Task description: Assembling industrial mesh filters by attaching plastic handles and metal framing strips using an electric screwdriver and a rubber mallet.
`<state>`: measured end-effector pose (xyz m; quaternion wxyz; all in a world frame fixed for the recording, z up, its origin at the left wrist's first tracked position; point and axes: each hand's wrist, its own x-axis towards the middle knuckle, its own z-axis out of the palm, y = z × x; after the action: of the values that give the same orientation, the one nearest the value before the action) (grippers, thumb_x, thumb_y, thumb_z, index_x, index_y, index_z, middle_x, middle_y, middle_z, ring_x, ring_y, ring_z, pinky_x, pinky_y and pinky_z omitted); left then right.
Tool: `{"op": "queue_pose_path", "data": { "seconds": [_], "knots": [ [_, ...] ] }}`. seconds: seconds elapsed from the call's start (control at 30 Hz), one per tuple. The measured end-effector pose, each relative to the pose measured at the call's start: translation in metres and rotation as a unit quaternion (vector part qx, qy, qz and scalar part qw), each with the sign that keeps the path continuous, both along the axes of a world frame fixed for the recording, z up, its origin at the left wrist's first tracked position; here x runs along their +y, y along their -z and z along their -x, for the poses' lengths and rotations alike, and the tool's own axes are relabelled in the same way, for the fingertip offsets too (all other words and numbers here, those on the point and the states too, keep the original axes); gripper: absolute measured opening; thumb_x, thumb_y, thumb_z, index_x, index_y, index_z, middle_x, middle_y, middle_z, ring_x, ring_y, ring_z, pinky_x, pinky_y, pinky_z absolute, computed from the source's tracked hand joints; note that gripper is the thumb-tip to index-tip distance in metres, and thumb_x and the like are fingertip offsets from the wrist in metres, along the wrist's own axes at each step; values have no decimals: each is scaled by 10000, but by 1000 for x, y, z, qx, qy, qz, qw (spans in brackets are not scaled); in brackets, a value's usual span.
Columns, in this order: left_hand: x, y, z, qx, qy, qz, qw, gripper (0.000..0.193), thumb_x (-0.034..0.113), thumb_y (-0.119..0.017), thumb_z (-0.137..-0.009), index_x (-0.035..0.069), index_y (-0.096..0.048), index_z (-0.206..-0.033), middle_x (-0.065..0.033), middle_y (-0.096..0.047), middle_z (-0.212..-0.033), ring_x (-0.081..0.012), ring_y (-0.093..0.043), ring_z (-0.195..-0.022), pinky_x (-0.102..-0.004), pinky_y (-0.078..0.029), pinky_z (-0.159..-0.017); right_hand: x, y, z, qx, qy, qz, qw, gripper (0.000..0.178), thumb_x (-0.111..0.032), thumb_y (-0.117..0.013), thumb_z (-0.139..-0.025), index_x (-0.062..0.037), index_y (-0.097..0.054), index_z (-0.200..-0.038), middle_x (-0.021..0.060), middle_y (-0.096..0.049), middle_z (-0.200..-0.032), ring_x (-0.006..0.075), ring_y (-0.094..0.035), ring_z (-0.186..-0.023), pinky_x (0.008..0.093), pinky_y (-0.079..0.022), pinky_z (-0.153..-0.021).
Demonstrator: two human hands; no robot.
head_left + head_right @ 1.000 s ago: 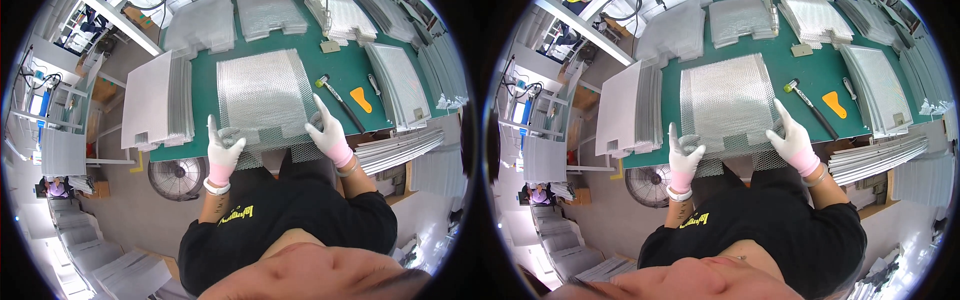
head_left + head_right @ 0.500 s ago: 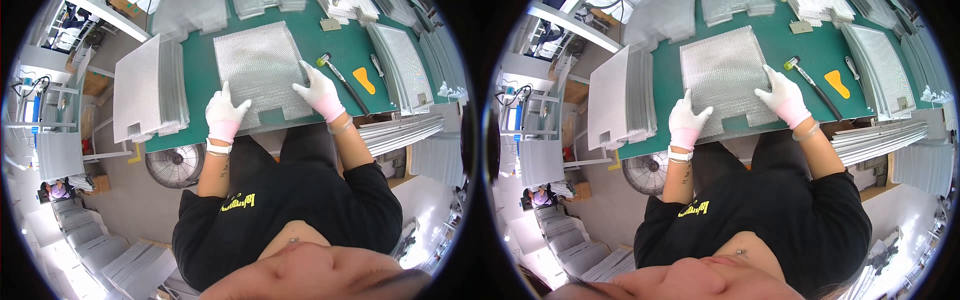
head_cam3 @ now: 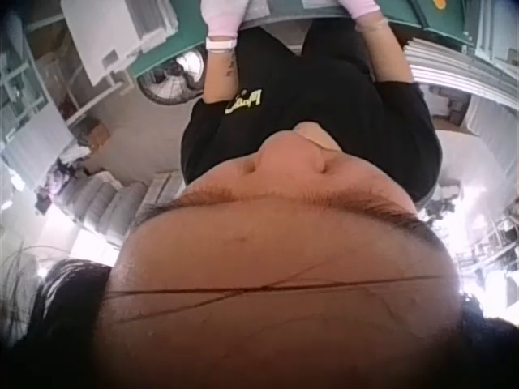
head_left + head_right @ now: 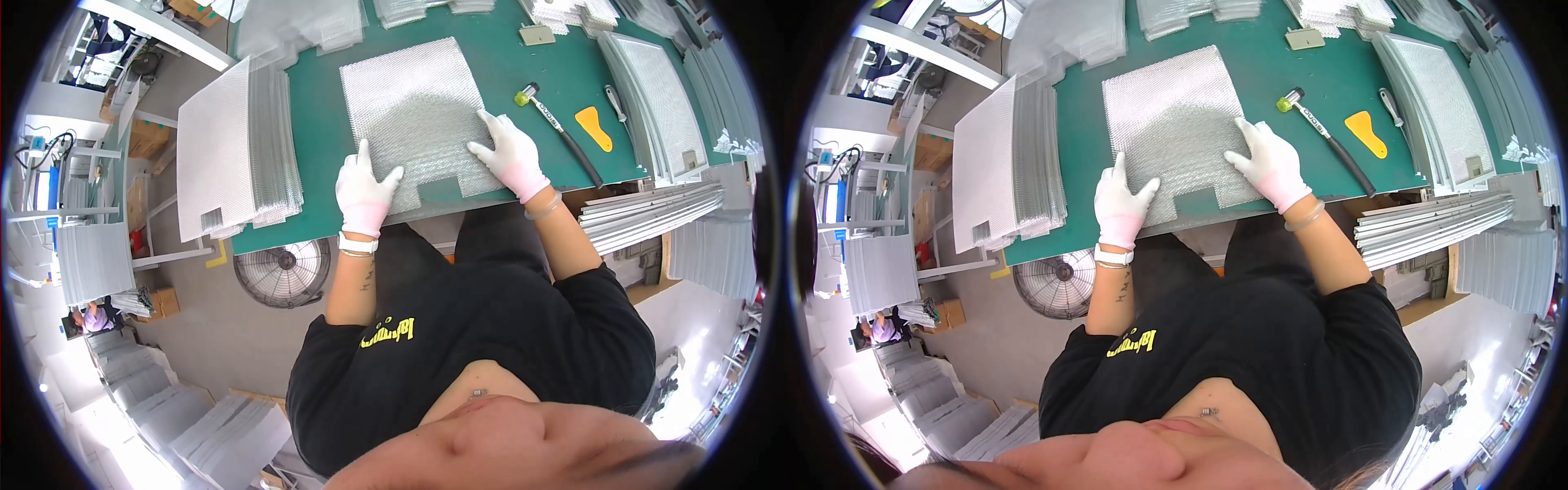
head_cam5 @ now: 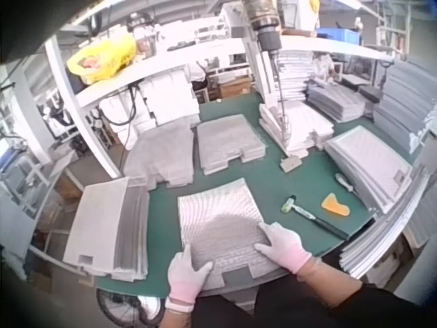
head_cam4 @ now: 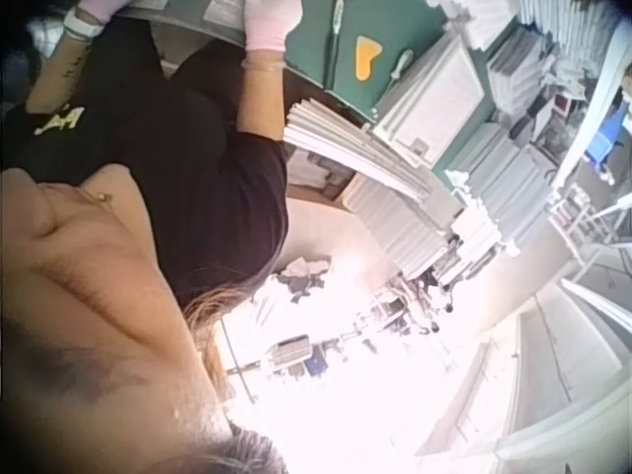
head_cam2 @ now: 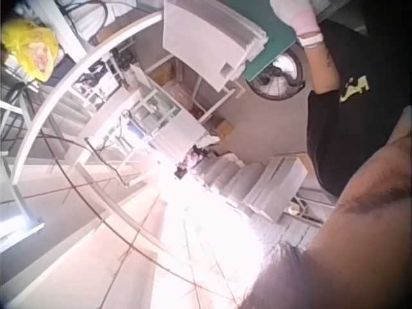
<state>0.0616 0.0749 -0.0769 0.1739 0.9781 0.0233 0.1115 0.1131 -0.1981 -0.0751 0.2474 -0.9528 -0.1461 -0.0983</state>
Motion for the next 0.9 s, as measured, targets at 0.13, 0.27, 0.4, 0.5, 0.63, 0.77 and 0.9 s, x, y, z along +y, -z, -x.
{"op": "queue_pose_path", "data": {
  "seconds": [0.13,0.27,0.4,0.5,0.63,0.77,0.9],
  "knots": [
    [1,1,-2,9,-5,-8,1000,810,449,-784,-746,-7,-513,-1358,-182,-608,-1069,-345,-600,-1016,-422,-500,-890,1,-6,-3,60,11,15,998,597,-356,-702,-827,-79,-539,-1330,157,-613,-1061,337,-626,-971,394,-518,-833],
    [2,2,-3,4,-3,-10,1000,810,459,-782,-744,5,-517,-1360,-183,-611,-1073,-346,-600,-1024,-424,-499,-897,1,-3,-2,52,9,13,999,589,-363,-693,-835,-77,-543,-1327,164,-611,-1057,350,-624,-962,403,-518,-830],
    [2,2,-6,19,-1,-18,1000,827,485,-774,-740,18,-515,-1372,-179,-601,-1079,-341,-609,-991,-431,-514,-859,1,-7,-3,52,16,18,998,589,-371,-690,-836,-81,-544,-1327,167,-608,-1042,355,-623,-955,409,-514,-837],
    [-3,-9,-8,62,-39,-12,997,838,493,-783,-727,58,-511,-1390,-182,-570,-1175,-360,-576,-1069,-445,-501,-896,-1,-18,-9,108,19,35,993,565,-386,-690,-834,-89,-562,-1297,167,-611,-1025,352,-625,-956,412,-513,-838],
    [7,-11,-17,35,4,-44,998,823,522,-784,-707,180,-525,-1409,-181,-466,-1399,-404,-413,-1307,-526,-355,-1083,-25,-20,-52,72,-88,87,990,408,-372,-653,-840,-124,-637,-1165,137,-643,-998,335,-639,-941,416,-518,-833],
    [22,-8,-33,85,118,-81,986,767,542,-766,-698,232,-567,-1371,-152,-416,-1486,-410,-298,-1406,-594,-113,-1175,-85,-21,-175,-61,17,172,983,416,-210,-600,-856,-156,-586,-1268,118,-598,-1223,326,-630,-1055,423,-516,-904],
    [10,-21,-16,110,106,-87,984,739,516,-776,-694,217,-586,-1342,-154,-421,-1477,-406,-314,-1396,-594,-125,-1174,-129,-17,-239,3,-8,372,928,595,-30,-517,-893,-214,-418,-1450,90,-508,-1375,297,-562,-1224,411,-493,-981]
  ]
}}
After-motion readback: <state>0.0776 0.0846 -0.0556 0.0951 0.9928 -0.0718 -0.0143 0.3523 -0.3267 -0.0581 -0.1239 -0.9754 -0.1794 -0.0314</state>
